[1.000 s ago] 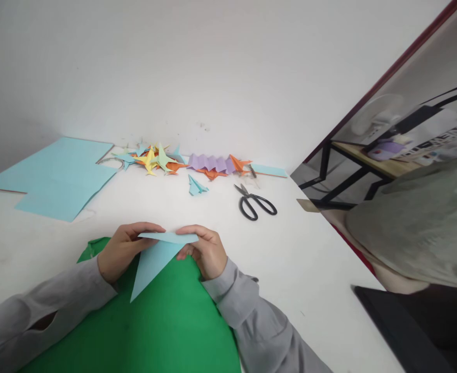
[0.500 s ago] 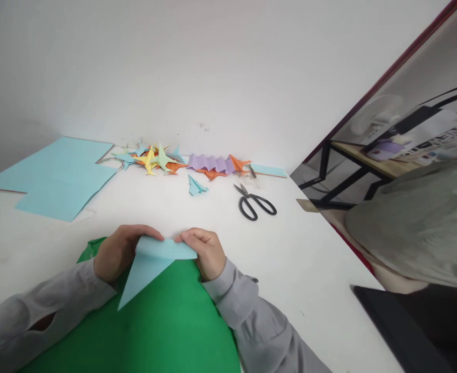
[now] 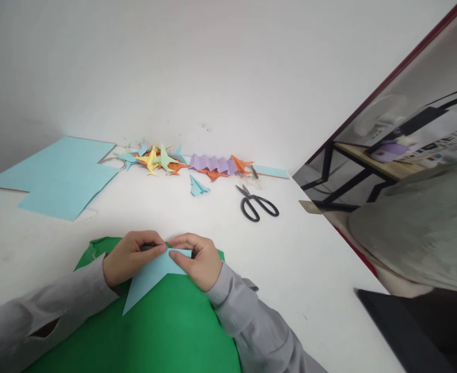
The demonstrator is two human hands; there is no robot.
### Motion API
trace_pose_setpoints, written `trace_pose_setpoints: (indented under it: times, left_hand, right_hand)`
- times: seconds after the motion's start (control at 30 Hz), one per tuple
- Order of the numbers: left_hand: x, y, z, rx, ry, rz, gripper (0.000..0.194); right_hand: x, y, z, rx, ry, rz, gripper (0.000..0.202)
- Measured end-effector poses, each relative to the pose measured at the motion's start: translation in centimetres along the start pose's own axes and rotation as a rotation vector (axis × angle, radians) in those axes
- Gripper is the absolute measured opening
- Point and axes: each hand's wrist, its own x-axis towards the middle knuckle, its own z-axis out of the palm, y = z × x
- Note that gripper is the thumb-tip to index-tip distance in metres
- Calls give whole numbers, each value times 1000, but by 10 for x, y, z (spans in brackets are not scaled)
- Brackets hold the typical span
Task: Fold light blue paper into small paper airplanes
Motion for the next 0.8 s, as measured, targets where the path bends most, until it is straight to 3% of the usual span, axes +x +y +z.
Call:
trace_pose_setpoints:
  times: [0.23, 0.8]
  left_hand:
    - [-3, 2, 0, 39, -21, 103, 14]
    - [-4, 4, 0, 26, -30, 163, 15]
  right_hand:
    - [-2, -3, 2, -30, -101, -13, 17]
    - [0, -5, 1, -41, -132, 26, 17]
